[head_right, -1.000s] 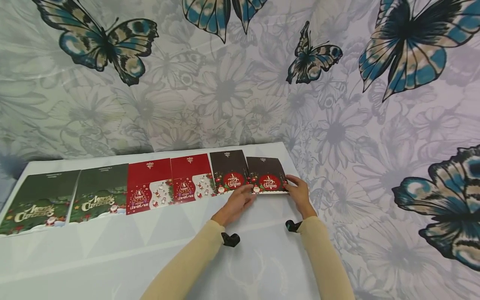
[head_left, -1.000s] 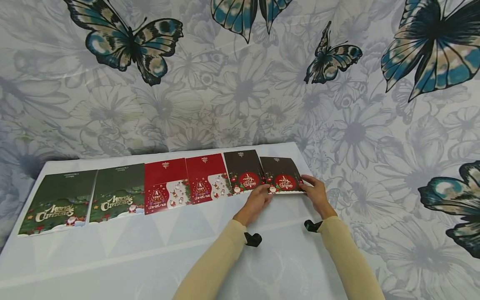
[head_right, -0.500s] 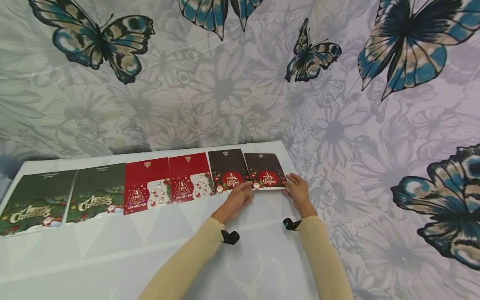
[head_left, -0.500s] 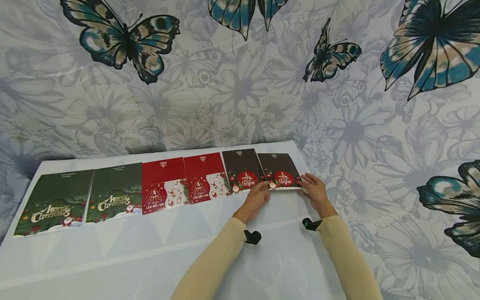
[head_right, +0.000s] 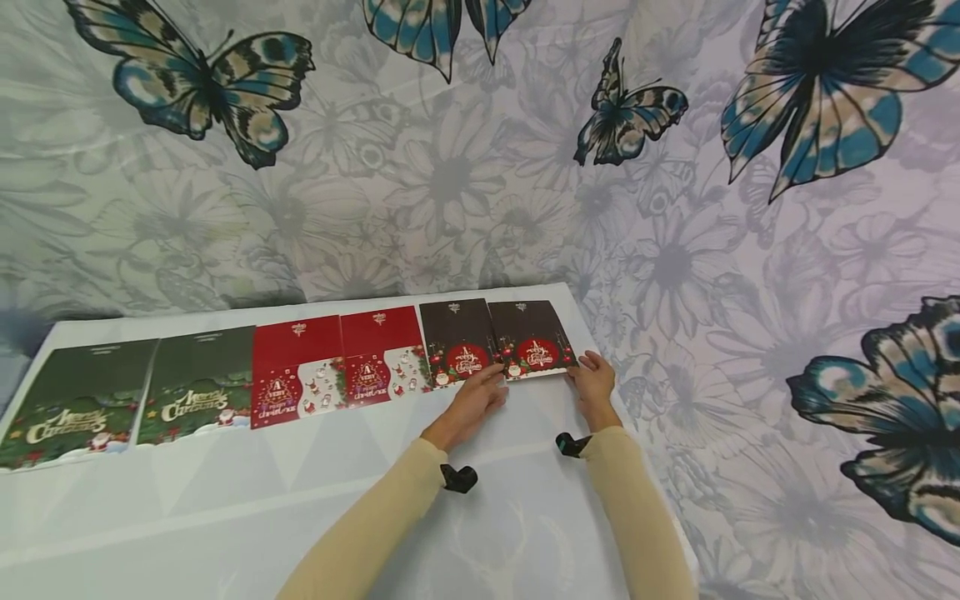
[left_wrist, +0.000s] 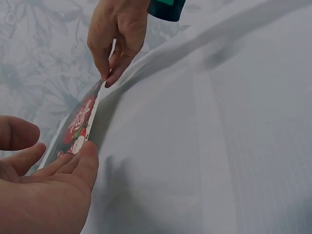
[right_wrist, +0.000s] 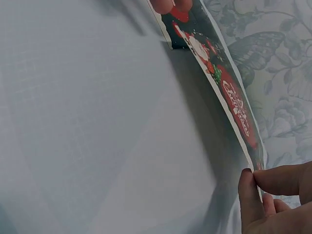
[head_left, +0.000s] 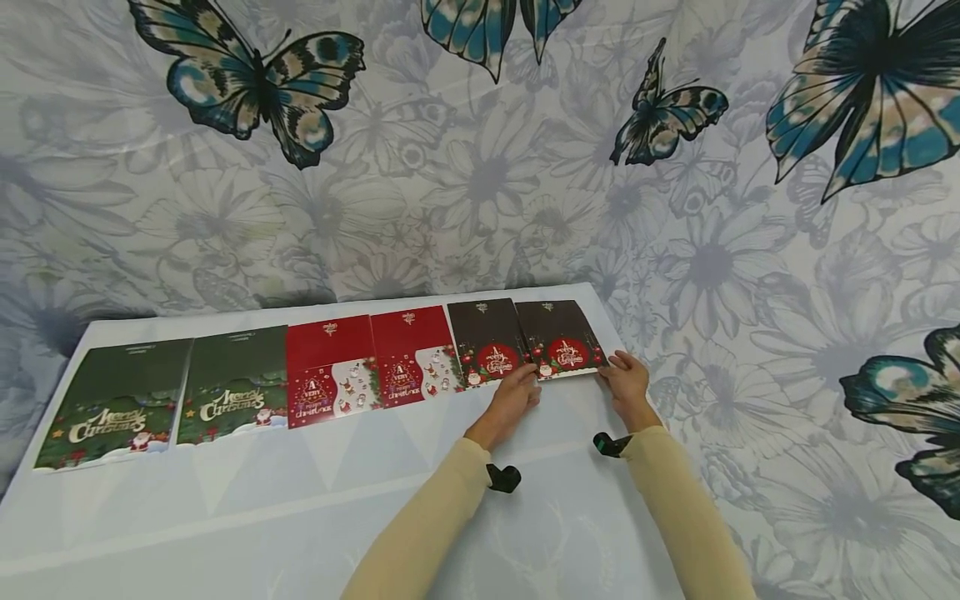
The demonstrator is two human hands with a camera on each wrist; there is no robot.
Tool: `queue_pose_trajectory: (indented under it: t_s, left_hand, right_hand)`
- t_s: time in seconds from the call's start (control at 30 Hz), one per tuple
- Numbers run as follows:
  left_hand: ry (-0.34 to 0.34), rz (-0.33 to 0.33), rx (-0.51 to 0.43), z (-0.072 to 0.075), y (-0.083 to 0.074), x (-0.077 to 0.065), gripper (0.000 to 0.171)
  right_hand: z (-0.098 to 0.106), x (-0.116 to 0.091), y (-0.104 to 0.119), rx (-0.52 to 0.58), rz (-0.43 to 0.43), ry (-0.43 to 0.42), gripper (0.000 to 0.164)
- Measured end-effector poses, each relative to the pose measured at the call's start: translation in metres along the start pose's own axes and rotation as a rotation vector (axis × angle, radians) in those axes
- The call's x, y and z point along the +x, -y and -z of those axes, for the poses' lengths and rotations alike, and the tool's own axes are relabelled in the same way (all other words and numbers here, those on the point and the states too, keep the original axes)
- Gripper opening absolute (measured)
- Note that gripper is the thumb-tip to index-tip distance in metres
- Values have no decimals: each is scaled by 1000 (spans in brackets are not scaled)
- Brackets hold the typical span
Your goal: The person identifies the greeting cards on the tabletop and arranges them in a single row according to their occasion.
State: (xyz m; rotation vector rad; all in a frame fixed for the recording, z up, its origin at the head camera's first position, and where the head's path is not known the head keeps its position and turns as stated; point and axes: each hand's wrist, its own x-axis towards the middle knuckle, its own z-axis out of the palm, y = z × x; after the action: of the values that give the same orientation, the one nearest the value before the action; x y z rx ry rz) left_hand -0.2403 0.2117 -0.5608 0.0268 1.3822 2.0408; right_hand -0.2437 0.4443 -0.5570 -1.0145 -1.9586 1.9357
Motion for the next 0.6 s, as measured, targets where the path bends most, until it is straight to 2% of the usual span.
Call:
queue_pose_trajectory:
  t_s: [0.27,0.6]
  left_hand:
    - [3,-4,11,9,0,-7,55]
    - [-16,-13,9,17,1,-10,51]
  right_hand:
    - [-11,6,2,-36,2,-116,67]
    - [-12,11,-1,-28,3,-193,65]
